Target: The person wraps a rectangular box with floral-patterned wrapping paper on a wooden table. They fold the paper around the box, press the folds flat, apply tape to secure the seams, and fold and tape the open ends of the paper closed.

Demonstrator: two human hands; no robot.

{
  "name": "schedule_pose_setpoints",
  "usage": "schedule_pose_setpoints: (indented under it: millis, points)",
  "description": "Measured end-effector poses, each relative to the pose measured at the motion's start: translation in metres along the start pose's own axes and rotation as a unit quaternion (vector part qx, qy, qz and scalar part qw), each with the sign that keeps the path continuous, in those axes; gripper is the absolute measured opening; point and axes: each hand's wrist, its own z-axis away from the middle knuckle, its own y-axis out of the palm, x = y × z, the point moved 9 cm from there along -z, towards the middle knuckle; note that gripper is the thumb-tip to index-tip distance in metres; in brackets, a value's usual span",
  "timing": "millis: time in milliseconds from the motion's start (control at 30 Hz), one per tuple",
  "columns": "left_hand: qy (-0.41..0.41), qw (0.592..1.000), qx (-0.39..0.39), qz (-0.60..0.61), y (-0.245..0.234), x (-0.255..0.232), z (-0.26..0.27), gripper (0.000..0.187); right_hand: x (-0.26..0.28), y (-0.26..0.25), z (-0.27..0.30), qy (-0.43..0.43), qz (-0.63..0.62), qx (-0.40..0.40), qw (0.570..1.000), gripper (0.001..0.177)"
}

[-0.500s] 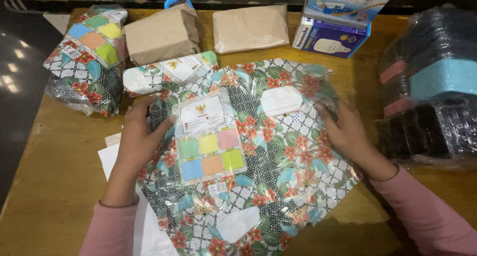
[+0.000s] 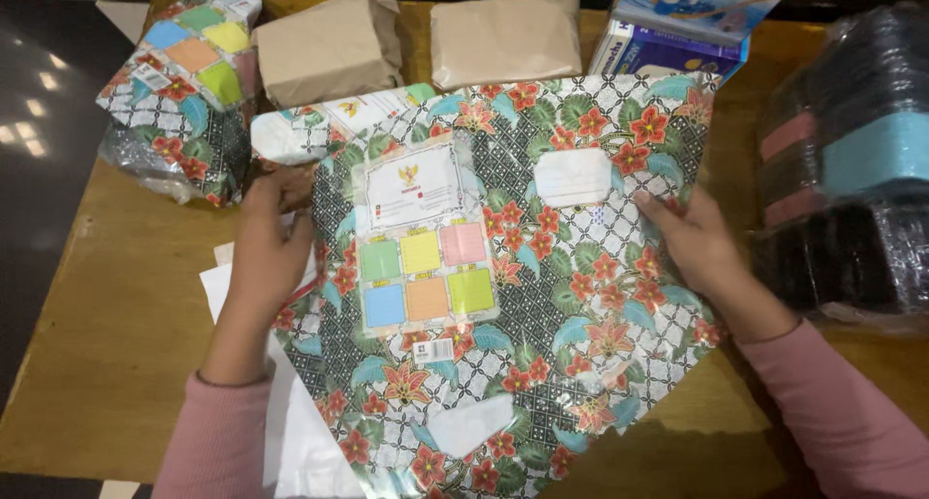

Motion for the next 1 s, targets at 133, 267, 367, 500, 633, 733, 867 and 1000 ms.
schedule_pose_setpoints:
  millis: [133,267,367,500,633,733,867,1000]
  points:
    - [0.01,0.997,0.019,-0.08,0.017,-0.004,0.0,0.051,-0.005,-0.002,0.001,0.037,-0.027,0.007,0.999,0.021]
    - [0.059,0.987,0.008,-0.149,0.025,-0.013,0.0,0.055,0.008,0.002,0.003,0.038,-0.03,0.008,0.999,0.023]
    - [0.061,0.98,0.019,-0.188,0.031,-0.011,0.002,0.055,0.016,0.003,0.005,0.023,-0.031,0.001,0.999,0.024]
    - [0.02,0.977,0.055,-0.204,0.038,-0.001,0.004,0.053,0.019,-0.002,0.01,0.03,0.012,-0.008,0.999,0.023]
    - [0.03,0.977,0.052,-0.207,0.036,-0.008,0.002,0.056,0.024,-0.005,0.008,0.008,0.026,-0.03,0.999,0.023]
    - [0.051,0.973,0.049,-0.219,0.034,-0.017,0.005,0.057,0.018,-0.014,0.011,0.031,0.073,-0.059,0.995,0.022]
    - [0.057,0.972,0.047,-0.223,0.032,-0.023,0.005,0.054,0.021,-0.016,0.009,-0.007,0.068,-0.052,0.996,0.024]
    - [0.064,0.973,0.045,-0.218,0.03,-0.029,0.006,0.05,0.022,-0.018,0.007,-0.033,0.045,-0.051,0.997,0.025]
